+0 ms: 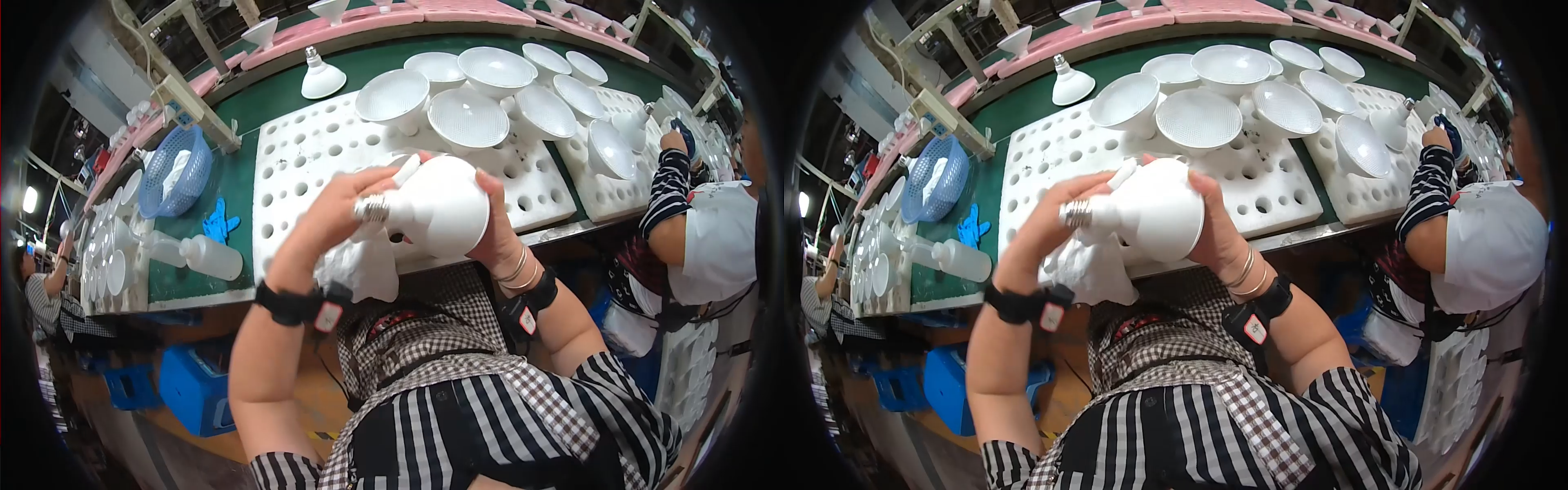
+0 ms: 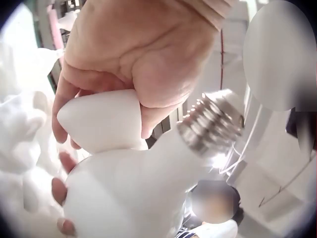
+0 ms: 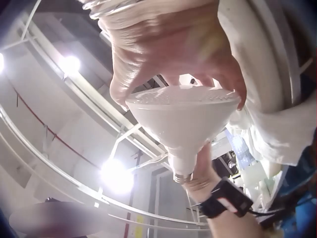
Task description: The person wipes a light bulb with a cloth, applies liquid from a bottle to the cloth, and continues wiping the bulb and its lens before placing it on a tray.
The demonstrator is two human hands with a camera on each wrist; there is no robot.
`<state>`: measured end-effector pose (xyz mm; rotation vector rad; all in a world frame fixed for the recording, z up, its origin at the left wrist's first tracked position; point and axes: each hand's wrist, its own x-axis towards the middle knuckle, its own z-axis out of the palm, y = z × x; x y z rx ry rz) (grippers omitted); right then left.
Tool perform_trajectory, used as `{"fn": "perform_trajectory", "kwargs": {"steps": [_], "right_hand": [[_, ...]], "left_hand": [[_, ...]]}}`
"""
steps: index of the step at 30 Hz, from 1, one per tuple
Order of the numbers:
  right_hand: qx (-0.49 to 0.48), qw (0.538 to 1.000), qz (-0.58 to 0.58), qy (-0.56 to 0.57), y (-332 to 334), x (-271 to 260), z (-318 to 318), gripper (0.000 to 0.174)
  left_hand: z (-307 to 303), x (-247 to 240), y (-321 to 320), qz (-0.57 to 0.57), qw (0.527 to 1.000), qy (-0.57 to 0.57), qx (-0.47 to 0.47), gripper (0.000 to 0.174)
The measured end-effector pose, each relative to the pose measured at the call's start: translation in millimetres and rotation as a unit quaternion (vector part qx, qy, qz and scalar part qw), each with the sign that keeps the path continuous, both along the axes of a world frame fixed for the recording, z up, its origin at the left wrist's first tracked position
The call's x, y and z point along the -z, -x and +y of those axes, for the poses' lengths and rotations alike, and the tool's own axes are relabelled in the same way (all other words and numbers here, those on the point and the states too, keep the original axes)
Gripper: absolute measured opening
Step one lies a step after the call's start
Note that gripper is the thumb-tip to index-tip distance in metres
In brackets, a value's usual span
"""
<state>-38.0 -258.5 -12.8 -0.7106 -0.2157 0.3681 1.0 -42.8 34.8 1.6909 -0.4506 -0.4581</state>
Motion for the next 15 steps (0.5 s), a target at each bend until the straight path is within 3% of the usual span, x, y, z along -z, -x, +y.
{"fn": "perform_trajectory", "kwargs": {"steps": [1,2,4,7,10,12,13,15], "right_hand": [[0.007,0.999,0.032,-0.04,-2.0,-1.1,0.9,0.077],[0.013,0.998,0.033,-0.043,-3.1,-1.3,3.3,0.077],[0.038,0.994,0.062,-0.084,-5.5,-1.7,7.7,0.074],[0.06,0.985,0.102,-0.128,-11.5,4.1,16.6,0.07],[0.1,0.971,0.157,-0.147,-6.6,-2.9,21.4,0.07],[0.091,0.981,0.156,-0.066,3.2,-11.9,17.6,0.07],[0.073,0.983,0.143,-0.09,-1.1,-3.0,12.9,0.071],[0.076,0.978,0.17,-0.095,-5.8,0.4,9.1,0.07]], "left_hand": [[-4.0,11.1,11.0,-0.043,0.996,0.062,-0.049,0.034],[-5.7,20.1,13.1,0.058,0.991,-0.041,-0.116,0.036],[-36.7,41.7,42.4,-0.025,0.969,0.082,-0.231,0.039],[-70.0,56.9,69.2,-0.302,0.895,-0.021,-0.329,0.04],[-77.5,48.1,75.8,-0.525,0.789,-0.198,-0.249,0.037],[-74.9,38.1,70.2,-0.553,0.779,-0.212,-0.206,0.037],[-72.4,35.5,65.2,-0.579,0.767,-0.223,-0.162,0.038],[-55.1,41.9,51.6,-0.594,0.751,-0.235,-0.164,0.039]]}}
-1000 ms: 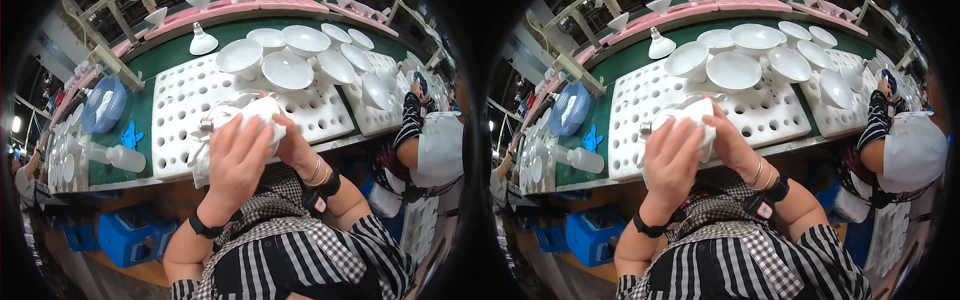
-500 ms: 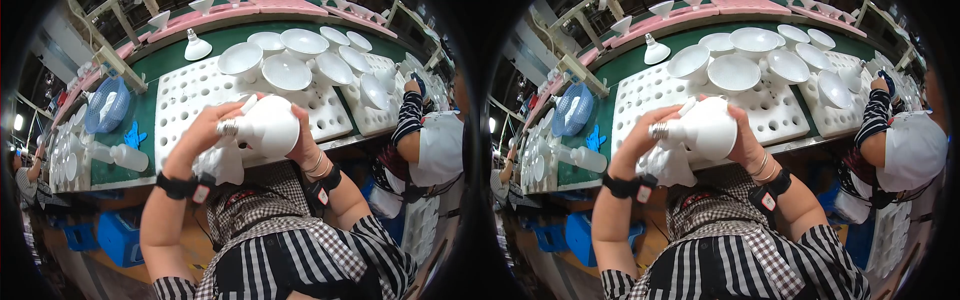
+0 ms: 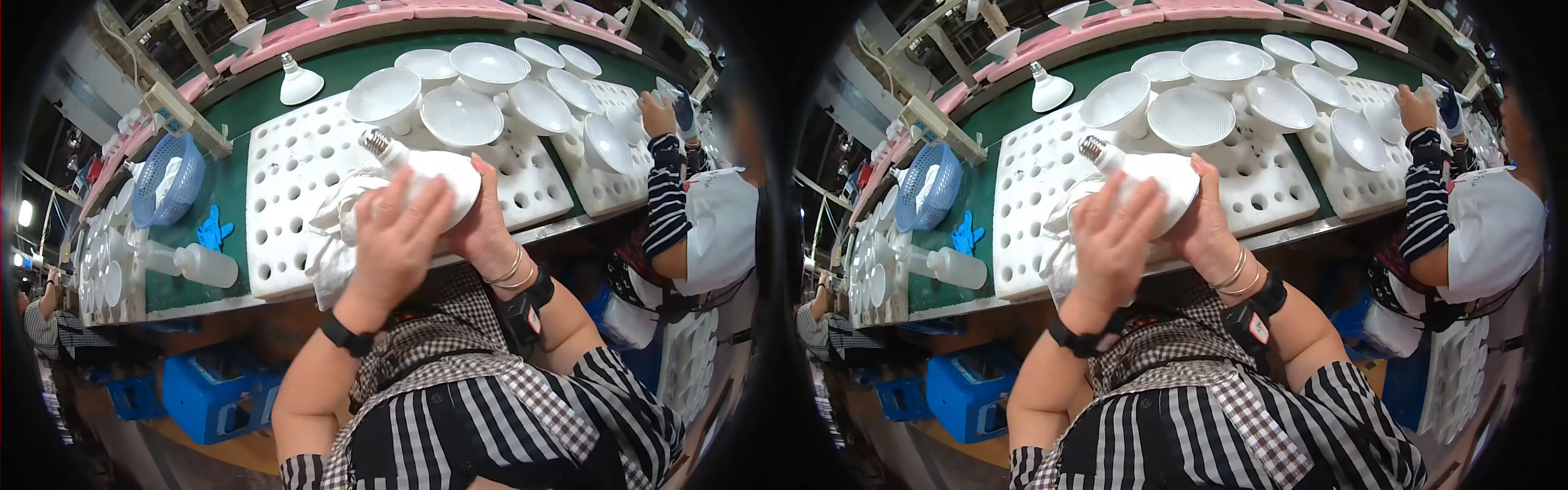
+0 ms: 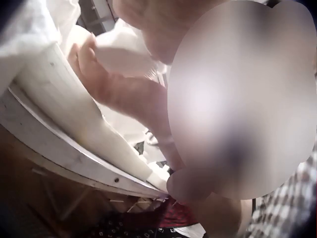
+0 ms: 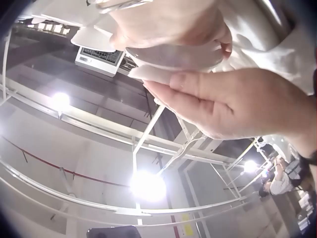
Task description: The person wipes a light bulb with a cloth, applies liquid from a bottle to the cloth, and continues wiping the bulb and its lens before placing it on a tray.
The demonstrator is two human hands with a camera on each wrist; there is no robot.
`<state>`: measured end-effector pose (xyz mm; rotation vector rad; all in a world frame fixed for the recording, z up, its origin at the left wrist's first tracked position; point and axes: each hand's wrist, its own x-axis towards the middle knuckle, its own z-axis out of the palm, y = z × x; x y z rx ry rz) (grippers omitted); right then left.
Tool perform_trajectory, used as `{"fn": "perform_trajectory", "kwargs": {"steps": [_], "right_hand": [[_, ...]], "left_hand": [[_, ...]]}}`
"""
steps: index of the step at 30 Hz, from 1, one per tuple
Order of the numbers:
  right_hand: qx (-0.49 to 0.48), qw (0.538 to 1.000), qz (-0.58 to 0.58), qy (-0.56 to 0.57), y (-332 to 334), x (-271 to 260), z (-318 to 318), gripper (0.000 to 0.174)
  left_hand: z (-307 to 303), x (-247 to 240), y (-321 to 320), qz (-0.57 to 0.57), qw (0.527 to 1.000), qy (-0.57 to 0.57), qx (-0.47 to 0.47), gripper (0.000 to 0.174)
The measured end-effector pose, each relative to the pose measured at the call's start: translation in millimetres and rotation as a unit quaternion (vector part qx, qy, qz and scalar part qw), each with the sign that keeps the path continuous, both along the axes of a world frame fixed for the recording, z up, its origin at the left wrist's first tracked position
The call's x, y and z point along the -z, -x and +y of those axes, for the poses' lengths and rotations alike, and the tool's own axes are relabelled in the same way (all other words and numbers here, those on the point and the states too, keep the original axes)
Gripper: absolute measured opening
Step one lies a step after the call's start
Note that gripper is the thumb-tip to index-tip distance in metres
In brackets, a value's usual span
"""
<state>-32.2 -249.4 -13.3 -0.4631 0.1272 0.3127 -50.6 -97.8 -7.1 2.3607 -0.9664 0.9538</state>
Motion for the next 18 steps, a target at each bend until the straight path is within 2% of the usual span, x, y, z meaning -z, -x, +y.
{"fn": "perform_trajectory", "kwargs": {"steps": [1,3,7,9,11,13,14,15,16,17,18], "right_hand": [[0.0,1.0,0.023,-0.008,-1.6,-0.2,-1.2,0.07],[-0.036,0.999,0.015,0.002,5.0,-4.2,-9.7,0.071],[-0.056,0.998,-0.024,0.006,4.4,-2.6,-8.8,0.069],[-0.033,0.997,-0.042,0.051,3.3,-8.4,-1.1,0.066],[-0.034,0.996,-0.033,0.075,11.3,-14.1,-1.5,0.064],[-0.038,0.988,-0.079,0.129,12.6,-6.1,-8.5,0.061],[-0.053,0.989,-0.097,0.093,11.7,-5.5,-12.9,0.06],[-0.051,0.99,-0.095,0.094,11.9,-6.5,-13.5,0.06],[-0.037,0.987,-0.096,0.126,10.9,-9.9,-12.0,0.064],[-0.021,0.982,-0.097,0.157,9.0,-12.6,-10.8,0.068],[-0.021,0.983,-0.099,0.156,7.0,-13.7,-12.4,0.068]], "left_hand": [[12.7,2.5,-10.2,-0.023,1.0,-0.016,-0.009,0.04],[39.7,-1.5,-35.4,-0.07,0.986,0.057,-0.142,0.036],[28.2,-20.7,-20.4,-0.143,0.973,0.13,-0.129,0.033],[12.2,-32.5,-1.4,-0.075,0.995,-0.06,-0.015,0.032],[32.2,-26.7,-25.9,-0.088,0.991,-0.045,-0.087,0.034],[53.2,-25.7,-44.3,-0.047,0.991,0.061,-0.114,0.029],[60.0,-24.0,-46.7,0.132,0.962,0.237,-0.037,0.027],[64.4,-21.5,-47.0,0.305,0.865,0.397,0.04,0.026],[68.1,-18.1,-44.2,0.415,0.739,0.518,0.115,0.032],[66.7,-19.9,-36.0,0.414,0.74,0.517,0.116,0.032],[62.1,-23.4,-25.0,0.437,0.714,0.524,0.157,0.037]]}}
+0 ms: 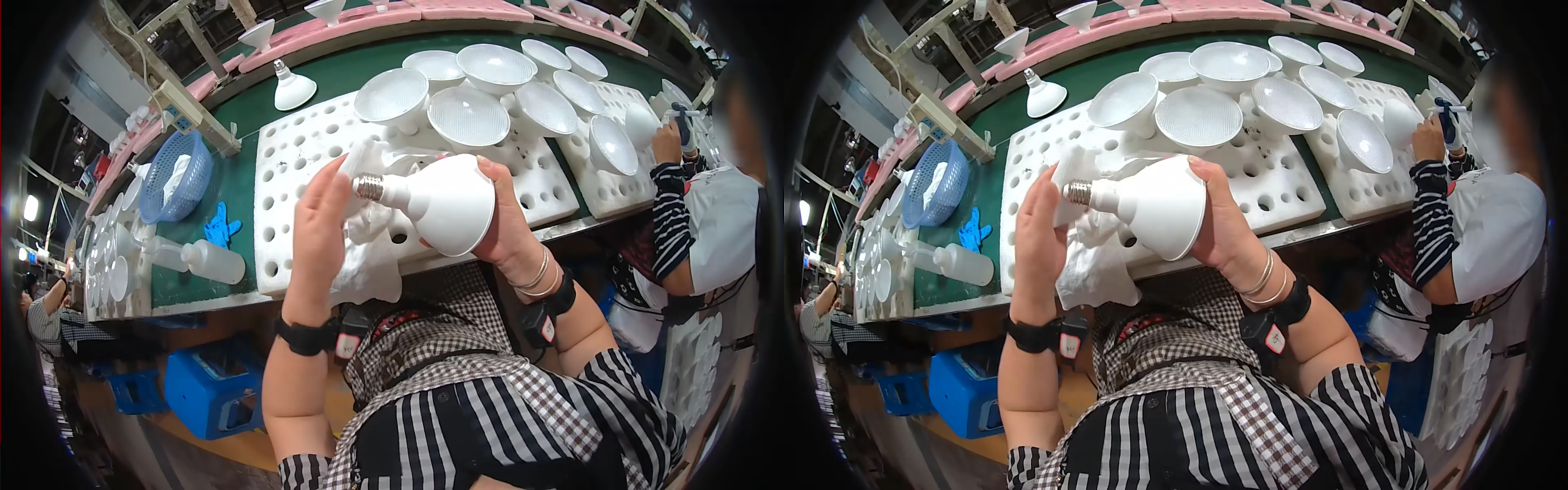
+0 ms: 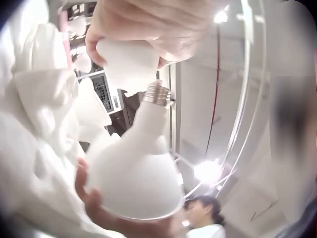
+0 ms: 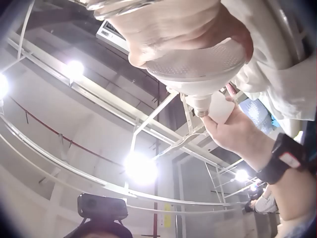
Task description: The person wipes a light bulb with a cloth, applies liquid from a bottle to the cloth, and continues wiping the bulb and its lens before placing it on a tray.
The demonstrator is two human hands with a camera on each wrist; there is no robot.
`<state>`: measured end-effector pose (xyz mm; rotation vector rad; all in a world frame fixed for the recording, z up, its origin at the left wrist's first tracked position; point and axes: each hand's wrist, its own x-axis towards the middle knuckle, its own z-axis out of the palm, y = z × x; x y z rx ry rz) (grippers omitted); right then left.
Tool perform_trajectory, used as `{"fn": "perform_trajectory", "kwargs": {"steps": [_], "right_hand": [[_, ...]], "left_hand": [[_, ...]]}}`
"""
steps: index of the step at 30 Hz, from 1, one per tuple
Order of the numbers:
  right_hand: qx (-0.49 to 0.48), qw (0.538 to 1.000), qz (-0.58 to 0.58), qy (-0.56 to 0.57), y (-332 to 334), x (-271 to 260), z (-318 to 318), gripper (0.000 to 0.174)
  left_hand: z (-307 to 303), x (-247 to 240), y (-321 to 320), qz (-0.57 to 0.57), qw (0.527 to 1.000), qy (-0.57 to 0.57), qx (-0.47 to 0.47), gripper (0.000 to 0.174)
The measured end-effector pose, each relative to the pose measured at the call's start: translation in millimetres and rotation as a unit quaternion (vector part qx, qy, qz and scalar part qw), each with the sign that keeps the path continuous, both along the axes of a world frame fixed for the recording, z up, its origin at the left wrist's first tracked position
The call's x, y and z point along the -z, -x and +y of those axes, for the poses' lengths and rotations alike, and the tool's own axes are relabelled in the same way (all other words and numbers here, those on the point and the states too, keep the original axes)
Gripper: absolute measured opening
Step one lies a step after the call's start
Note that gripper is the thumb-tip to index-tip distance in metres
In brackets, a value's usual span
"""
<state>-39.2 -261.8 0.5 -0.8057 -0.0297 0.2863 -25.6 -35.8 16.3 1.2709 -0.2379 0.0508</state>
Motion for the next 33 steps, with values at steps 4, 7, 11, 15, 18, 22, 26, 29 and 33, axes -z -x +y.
{"fn": "perform_trajectory", "kwargs": {"steps": [4,7,11,15,18,22,26,29,33], "right_hand": [[-0.15,0.983,0.095,-0.035,-5.7,-3.0,-15.6,0.072],[-0.167,0.983,0.075,0.009,-3.3,-3.7,-10.1,0.079],[-0.007,0.949,-0.207,0.238,4.1,11.5,-6.6,0.115],[0.047,0.911,-0.324,0.252,5.2,12.7,-6.3,0.135],[0.037,0.928,-0.305,0.211,1.4,8.2,-6.8,0.127],[0.041,0.982,-0.175,0.056,-5.2,21.4,0.5,0.107],[0.044,0.995,-0.09,-0.018,-6.4,19.8,12.7,0.083],[0.029,0.949,-0.275,0.153,-7.5,37.8,0.1,0.08],[-0.03,0.999,-0.012,-0.003,2.5,6.1,4.9,0.079]], "left_hand": [[-4.8,-2.5,11.2,0.015,0.999,-0.043,0.009,0.044],[-9.4,-11.2,8.9,0.053,0.997,-0.058,-0.012,0.035],[-7.8,-15.1,0.9,0.105,0.993,-0.032,-0.05,0.036],[-11.8,-19.4,-5.1,0.121,0.991,-0.04,-0.033,0.037],[-11.6,-17.5,-6.9,0.08,0.995,-0.046,-0.031,0.036],[-38.2,-12.3,-1.4,-0.23,0.889,-0.272,-0.287,0.03],[-76.4,-17.9,31.3,-0.442,0.729,-0.484,-0.196,0.034],[-70.5,-12.5,41.0,-0.473,0.715,-0.492,-0.153,0.033],[-30.3,22.4,31.0,-0.519,0.672,-0.498,-0.175,0.032]]}}
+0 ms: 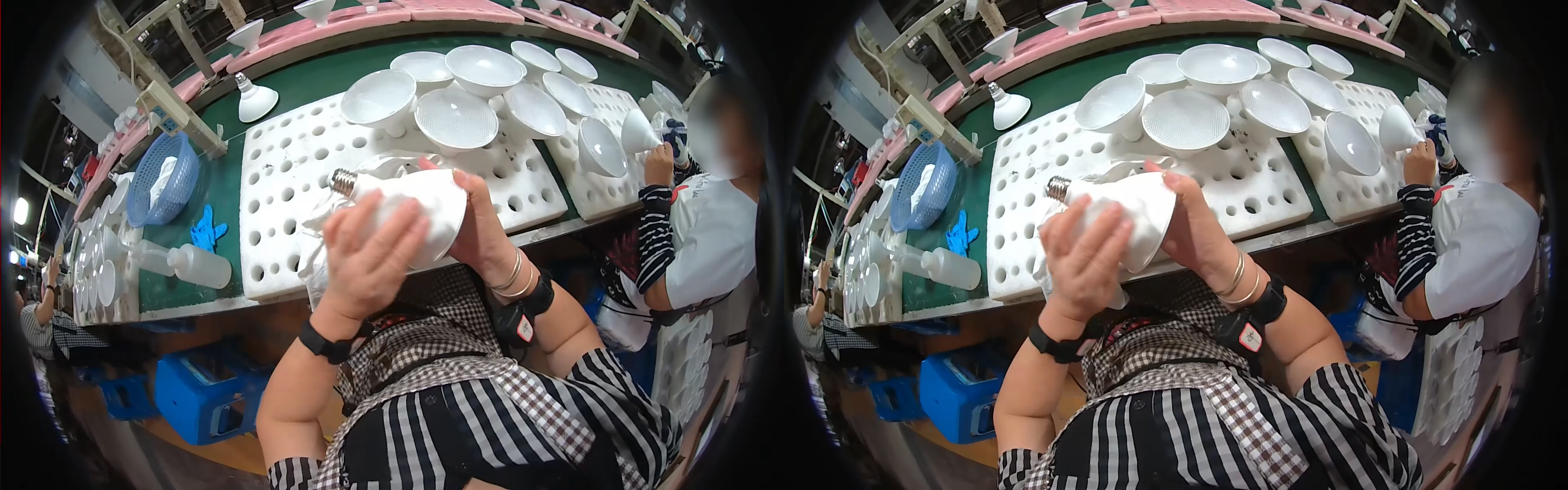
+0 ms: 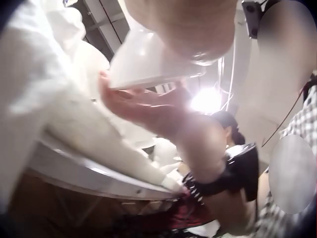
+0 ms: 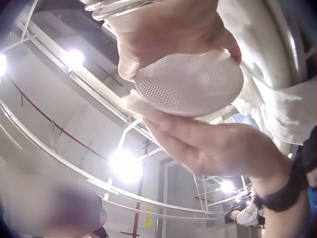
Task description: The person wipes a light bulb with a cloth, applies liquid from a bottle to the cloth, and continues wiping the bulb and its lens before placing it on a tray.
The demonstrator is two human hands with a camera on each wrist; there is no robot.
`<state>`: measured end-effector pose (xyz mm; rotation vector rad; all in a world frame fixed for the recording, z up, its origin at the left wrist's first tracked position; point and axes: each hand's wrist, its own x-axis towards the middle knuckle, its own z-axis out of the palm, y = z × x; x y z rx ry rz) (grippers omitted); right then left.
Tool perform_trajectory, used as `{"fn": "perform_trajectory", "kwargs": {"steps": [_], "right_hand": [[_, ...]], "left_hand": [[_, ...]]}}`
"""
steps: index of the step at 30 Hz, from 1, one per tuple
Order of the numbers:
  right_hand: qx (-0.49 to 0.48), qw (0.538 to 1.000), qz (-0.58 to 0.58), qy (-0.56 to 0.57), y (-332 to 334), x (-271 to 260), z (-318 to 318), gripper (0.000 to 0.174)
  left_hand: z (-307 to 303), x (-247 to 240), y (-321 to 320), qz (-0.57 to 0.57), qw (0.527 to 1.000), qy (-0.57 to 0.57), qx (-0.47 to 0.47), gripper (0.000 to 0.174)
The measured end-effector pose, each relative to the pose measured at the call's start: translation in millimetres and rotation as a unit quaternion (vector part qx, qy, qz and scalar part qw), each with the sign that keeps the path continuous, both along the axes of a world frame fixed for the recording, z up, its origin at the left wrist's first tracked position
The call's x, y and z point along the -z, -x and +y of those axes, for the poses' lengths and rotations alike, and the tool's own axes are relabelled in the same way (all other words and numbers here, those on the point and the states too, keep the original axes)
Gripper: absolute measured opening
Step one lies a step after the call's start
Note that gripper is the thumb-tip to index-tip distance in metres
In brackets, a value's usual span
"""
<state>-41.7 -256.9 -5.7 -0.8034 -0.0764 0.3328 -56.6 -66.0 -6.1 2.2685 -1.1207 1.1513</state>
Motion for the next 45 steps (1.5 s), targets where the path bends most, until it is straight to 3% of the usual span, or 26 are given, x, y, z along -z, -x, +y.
{"fn": "perform_trajectory", "kwargs": {"steps": [3,5,6,7,8,9,10,12,13,15,16,17,21,23,24,25,26,27,28,31,34,36,38,41,42,45], "right_hand": [[-0.015,0.998,0.031,-0.053,-6.5,-1.8,-5.4,0.072],[-0.03,0.993,0.081,-0.074,-7.2,-3.8,-6.7,0.068],[-0.031,0.994,0.079,-0.074,-9.4,-3.4,-6.5,0.068],[-0.043,0.993,0.082,-0.077,-10.1,-1.4,-6.8,0.068],[-0.055,0.992,0.085,-0.079,-9.5,0.2,-7.0,0.067],[-0.056,0.992,0.087,-0.078,-8.7,-0.4,-7.2,0.067],[-0.103,0.988,0.091,-0.07,-7.9,-2.1,-6.8,0.07],[-0.151,0.982,0.096,-0.062,-7.3,-3.9,-5.0,0.073],[-0.142,0.983,0.097,-0.071,-6.7,-4.0,-4.6,0.075],[-0.129,0.983,0.102,-0.078,-1.1,-2.5,-2.8,0.077],[-0.078,0.996,0.031,-0.036,5.4,-0.9,1.5,0.078],[-0.027,0.999,-0.041,0.005,9.7,0.2,4.7,0.079],[-0.029,0.996,-0.08,-0.008,11.1,6.2,3.0,0.081],[-0.01,0.998,-0.063,-0.01,6.4,4.3,3.7,0.079],[-0.005,0.998,-0.064,-0.011,4.3,4.2,3.8,0.079],[-0.005,0.998,-0.059,-0.001,2.7,4.8,3.9,0.078],[-0.005,0.999,-0.053,0.008,2.4,5.4,5.2,0.078],[-0.001,0.999,-0.04,0.011,3.5,4.9,7.4,0.075],[0.035,0.999,-0.027,0.012,1.8,12.2,13.2,0.072],[0.038,0.999,-0.008,-0.014,2.3,5.7,8.2,0.068],[0.02,0.999,0.008,-0.033,1.5,8.3,-1.8,0.069],[-0.007,0.994,0.026,-0.106,-4.5,9.3,-9.7,0.072],[0.009,0.995,0.029,-0.097,-4.9,2.4,-11.1,0.075],[0.002,0.995,0.013,-0.097,-3.4,1.0,-14.1,0.074],[0.006,0.995,0.004,-0.095,-4.1,2.7,-14.0,0.075],[0.016,0.995,0.002,-0.095,-3.4,-3.5,-12.2,0.074]], "left_hand": [[19.2,11.2,-18.6,-0.01,0.996,0.011,-0.087,0.034],[24.6,11.6,-27.2,0.123,0.953,0.226,-0.159,0.03],[24.4,6.9,-28.8,0.121,0.953,0.227,-0.16,0.03],[24.3,1.0,-27.3,0.32,0.847,0.424,-0.017,0.031],[23.0,-8.7,-23.9,0.485,0.646,0.576,0.127,0.033],[22.6,-17.5,-20.9,0.534,0.602,0.556,0.207,0.04],[22.8,-17.6,-21.5,0.532,0.602,0.558,0.206,0.04],[21.0,-20.5,-24.1,0.553,0.683,0.451,0.155,0.048],[17.0,-24.6,-23.8,0.556,0.651,0.5,0.125,0.049],[11.7,-26.3,-25.5,0.547,0.642,0.523,0.127,0.046],[9.9,-26.4,-26.3,0.535,0.633,0.544,0.13,0.043],[9.0,-26.4,-26.7,0.533,0.631,0.545,0.145,0.041],[-1.7,-30.5,-23.6,0.512,0.648,0.554,0.105,0.04],[-0.1,-26.3,-24.8,0.395,0.747,0.528,0.08,0.035],[-2.0,-26.8,-22.8,0.397,0.748,0.525,0.084,0.035],[-4.0,-27.5,-18.5,0.241,0.884,0.401,0.005,0.033],[-6.5,-28.5,-13.1,0.068,0.963,0.251,-0.074,0.031],[-16.0,-32.3,-5.8,0.078,0.983,0.155,-0.06,0.03],[-28.5,-30.5,1.0,0.076,0.991,0.078,-0.078,0.033],[-41.4,-22.1,11.0,0.082,0.994,0.017,-0.075,0.036],[-13.1,1.4,10.2,0.034,0.999,-0.042,-0.007,0.039],[15.0,15.7,-2.9,0.066,0.991,-0.062,-0.101,0.03],[51.0,35.1,-26.3,0.026,0.985,0.004,-0.168,0.032],[67.4,1.7,-38.1,0.023,0.916,-0.059,-0.397,0.051],[67.5,5.2,-39.4,0.021,0.915,-0.057,-0.399,0.051],[47.4,20.7,-35.5,0.138,0.979,0.018,-0.147,0.066]]}}
